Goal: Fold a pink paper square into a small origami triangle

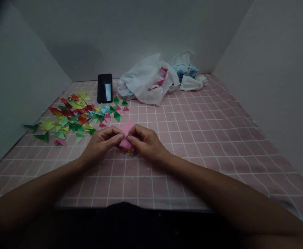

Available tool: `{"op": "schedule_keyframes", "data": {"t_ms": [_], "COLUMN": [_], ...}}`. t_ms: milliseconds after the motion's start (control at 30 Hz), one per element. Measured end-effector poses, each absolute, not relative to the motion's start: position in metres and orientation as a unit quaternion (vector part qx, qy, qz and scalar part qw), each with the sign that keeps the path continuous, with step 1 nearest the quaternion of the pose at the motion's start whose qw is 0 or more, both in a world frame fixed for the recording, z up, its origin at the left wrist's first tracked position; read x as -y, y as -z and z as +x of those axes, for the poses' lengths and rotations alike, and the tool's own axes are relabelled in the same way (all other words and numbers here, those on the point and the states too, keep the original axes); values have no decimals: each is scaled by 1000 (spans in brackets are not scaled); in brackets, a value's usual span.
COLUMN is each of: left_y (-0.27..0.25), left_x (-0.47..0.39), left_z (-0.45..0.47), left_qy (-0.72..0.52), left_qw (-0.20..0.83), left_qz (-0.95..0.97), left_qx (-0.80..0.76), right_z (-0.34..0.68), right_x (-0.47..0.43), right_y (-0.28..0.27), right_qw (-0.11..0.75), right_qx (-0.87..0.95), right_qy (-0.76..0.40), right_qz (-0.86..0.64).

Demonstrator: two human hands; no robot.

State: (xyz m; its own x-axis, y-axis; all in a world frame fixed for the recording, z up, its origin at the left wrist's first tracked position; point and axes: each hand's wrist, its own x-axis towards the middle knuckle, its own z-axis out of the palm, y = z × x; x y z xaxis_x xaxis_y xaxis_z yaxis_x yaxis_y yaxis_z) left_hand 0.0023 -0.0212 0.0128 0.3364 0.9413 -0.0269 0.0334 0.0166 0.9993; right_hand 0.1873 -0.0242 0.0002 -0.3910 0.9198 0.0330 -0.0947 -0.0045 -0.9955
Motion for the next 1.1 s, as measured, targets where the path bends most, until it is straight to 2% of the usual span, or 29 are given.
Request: {"op": "schedule_keyframes", "data": {"t_ms": [167, 400, 567, 967, 1100], "left_y": [-20, -15, -12, -7, -6], "left_x": [22, 19, 20, 17, 18], "left_z": [3, 0, -1, -2, -2], "left_qy": [-391, -448, -469, -497, -478], "left_qw": [494, 495, 452, 335, 327], "left_qz": [638, 602, 619, 700, 712], "left_qx": [-443, -437, -438, -387, -396], "right_z": [188, 189, 187, 186, 188], "right_x": [24, 24, 26, 26, 25], "right_y": [1, 1, 2, 1, 0], "right_qw": [403, 420, 432, 470, 464], "right_qx": [587, 549, 524, 556, 577], "right_qy": [-607, -638, -651, -591, -566], "right_qz": [-351, -338, -339, -346, -361]}}
